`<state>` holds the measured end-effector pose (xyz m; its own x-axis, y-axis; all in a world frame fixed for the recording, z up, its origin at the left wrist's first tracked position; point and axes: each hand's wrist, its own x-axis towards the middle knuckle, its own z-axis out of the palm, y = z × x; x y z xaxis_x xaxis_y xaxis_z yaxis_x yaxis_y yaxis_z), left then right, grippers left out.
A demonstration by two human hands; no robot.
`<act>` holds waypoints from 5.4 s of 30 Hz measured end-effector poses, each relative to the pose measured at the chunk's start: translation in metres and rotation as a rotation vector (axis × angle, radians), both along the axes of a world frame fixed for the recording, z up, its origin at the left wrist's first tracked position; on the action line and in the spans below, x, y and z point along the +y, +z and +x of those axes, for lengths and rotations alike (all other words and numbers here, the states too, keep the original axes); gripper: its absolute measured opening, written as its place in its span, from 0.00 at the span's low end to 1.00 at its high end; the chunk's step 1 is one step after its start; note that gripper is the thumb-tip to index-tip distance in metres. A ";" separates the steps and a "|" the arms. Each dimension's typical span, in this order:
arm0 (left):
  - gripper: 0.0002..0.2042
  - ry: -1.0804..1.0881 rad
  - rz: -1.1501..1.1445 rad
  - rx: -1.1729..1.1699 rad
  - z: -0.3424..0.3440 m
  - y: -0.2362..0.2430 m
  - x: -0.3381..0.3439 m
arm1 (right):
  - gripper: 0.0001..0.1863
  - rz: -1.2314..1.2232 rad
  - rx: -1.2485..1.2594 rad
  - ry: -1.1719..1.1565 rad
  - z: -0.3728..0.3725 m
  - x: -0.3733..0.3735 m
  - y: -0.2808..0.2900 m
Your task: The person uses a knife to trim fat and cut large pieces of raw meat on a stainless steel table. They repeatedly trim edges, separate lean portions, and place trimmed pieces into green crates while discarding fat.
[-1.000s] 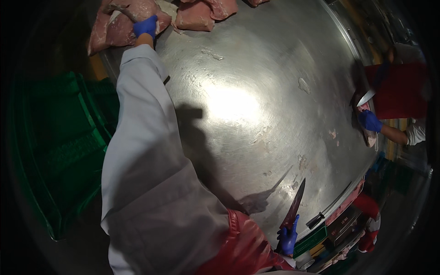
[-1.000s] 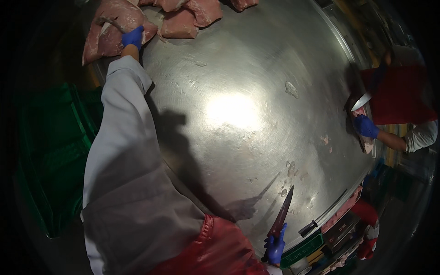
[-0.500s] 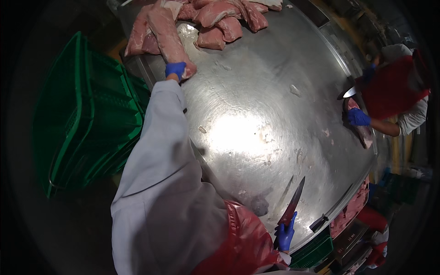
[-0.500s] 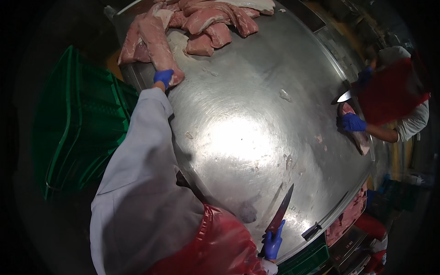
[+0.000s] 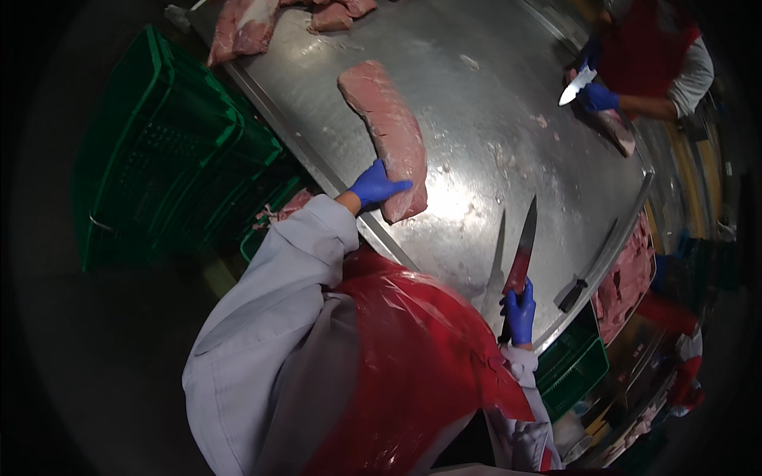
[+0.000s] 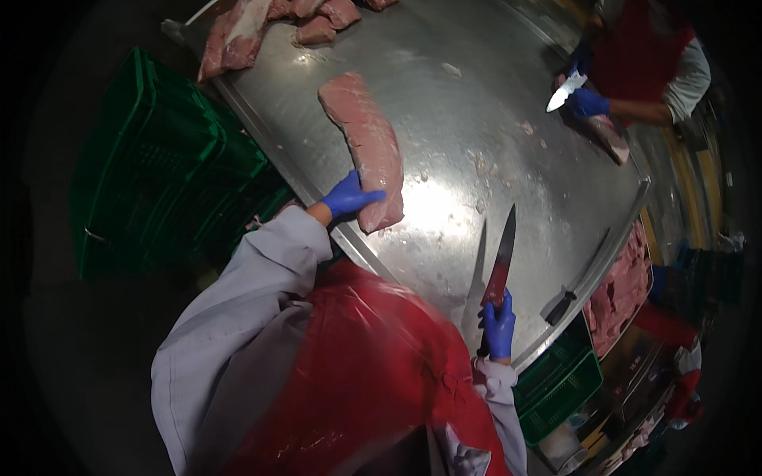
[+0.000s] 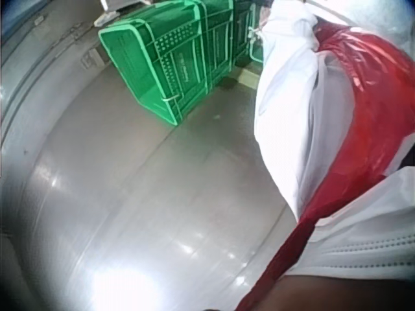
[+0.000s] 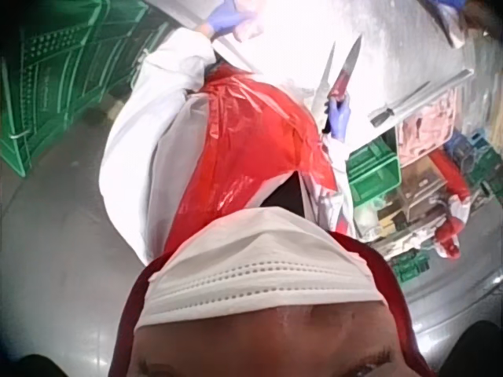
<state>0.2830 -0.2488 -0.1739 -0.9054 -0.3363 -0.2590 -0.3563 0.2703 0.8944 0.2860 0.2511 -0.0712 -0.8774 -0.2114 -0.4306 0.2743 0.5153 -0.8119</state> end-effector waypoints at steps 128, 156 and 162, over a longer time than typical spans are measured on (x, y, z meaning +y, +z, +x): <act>0.08 -0.230 0.307 -0.107 -0.090 -0.011 0.080 | 0.44 0.790 0.219 0.277 -0.001 -0.212 0.006; 0.09 0.220 0.249 0.253 0.074 0.187 -0.038 | 0.38 -0.028 0.087 0.069 -0.009 -0.063 0.041; 0.16 -0.067 -0.835 -0.780 0.231 0.094 -0.155 | 0.41 -0.051 0.102 -0.231 0.007 0.037 0.029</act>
